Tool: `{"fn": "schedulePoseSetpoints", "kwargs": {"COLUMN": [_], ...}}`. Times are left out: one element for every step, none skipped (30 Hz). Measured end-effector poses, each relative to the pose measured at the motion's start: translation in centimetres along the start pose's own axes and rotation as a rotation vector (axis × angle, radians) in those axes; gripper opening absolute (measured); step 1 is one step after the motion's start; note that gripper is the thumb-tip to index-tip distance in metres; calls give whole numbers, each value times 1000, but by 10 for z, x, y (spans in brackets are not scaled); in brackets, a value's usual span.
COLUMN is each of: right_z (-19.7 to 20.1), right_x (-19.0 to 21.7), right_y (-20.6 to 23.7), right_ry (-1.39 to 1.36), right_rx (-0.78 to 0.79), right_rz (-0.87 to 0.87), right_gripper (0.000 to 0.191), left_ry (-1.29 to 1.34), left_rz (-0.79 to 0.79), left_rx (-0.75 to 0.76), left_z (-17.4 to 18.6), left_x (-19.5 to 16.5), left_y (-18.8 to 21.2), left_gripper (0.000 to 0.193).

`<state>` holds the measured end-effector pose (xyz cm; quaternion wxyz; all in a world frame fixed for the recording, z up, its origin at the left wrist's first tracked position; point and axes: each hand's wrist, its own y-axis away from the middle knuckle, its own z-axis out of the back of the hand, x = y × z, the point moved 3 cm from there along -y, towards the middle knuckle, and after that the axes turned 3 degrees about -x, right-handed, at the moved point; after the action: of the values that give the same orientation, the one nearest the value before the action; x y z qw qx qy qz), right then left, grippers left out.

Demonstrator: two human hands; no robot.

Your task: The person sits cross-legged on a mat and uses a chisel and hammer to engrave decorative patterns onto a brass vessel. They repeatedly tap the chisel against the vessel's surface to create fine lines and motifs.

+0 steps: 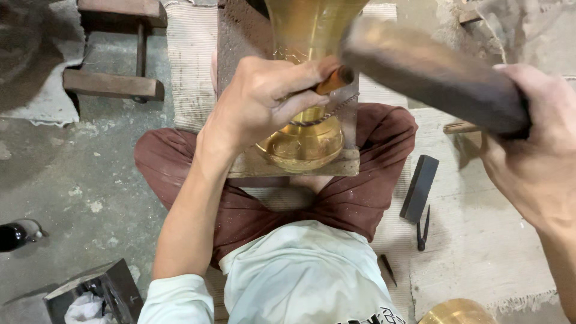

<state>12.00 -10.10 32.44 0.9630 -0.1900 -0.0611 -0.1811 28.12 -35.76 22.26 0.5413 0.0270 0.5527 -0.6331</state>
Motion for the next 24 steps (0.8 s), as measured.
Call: {"fn": "schedulePoseSetpoints", "kwargs": {"right_z": [-1,-2,-5,-5,-6,-7,-7,-7,-7,-6,-7,-4,-2,0,2,2,3,0,-2,-5,-7,-9,-10,-13], "right_x": [0,0,0,1,0,1,0,0,0,3,6,10,14,16,15,12,7,-2,-13,-24,-36,-47,-56,-62], "right_y": [0,1,0,1,1,2,1,1,0,-1,-2,-3,-5,-5,-6,-6,-4,-4,-3,-1,1,4,6,7], "right_ry": [-10,-20,5,29,78,122,85,47,-72,-63,-54,84,224,223,224,111,-1,-227,-319,-409,-367,-323,-279,-236], "right_rx": [-13,-26,-37,-49,-42,-33,-25,-18,-9,9,26,48,67,43,20,28,31,62,78,91,99,108,116,123], "right_rz": [-13,-25,9,39,69,98,76,54,-17,-21,-25,37,100,93,87,42,-3,-87,-142,-199,-233,-267,-299,-329], "right_gripper": [46,45,45,44,41,38,34,29,22,22,23,30,38,39,40,40,40,39,35,32,27,23,21,22], "left_ry": [-26,-33,-41,-46,-32,-18,-3,-10,-16,-25,-43,-62,-82,-43,-2,41,69,95,118,140,165,191,190,188], "left_rz": [0,5,9,11,8,5,3,5,11,17,44,66,86,57,26,-2,31,63,88,101,119,138,136,135], "left_rx": [35,49,63,80,77,73,70,64,57,50,79,108,138,69,1,-68,-114,-160,-207,-228,-250,-272,-265,-260], "left_z": [1,2,2,2,2,2,2,2,1,1,1,1,1,2,1,1,-1,-2,-3,-4,-6,-7,-8,-8], "left_x": [1,0,0,-1,-1,-2,-2,-1,0,0,2,5,8,7,6,4,3,4,5,7,8,9,10,11], "left_y": [-3,-5,-6,-8,-9,-8,-8,-7,-6,-4,-2,0,1,4,7,11,16,20,24,26,29,31,32,33], "left_gripper": [46,45,45,44,43,41,40,41,42,44,38,32,27,31,36,40,40,41,41,41,40,40,40,40]}}
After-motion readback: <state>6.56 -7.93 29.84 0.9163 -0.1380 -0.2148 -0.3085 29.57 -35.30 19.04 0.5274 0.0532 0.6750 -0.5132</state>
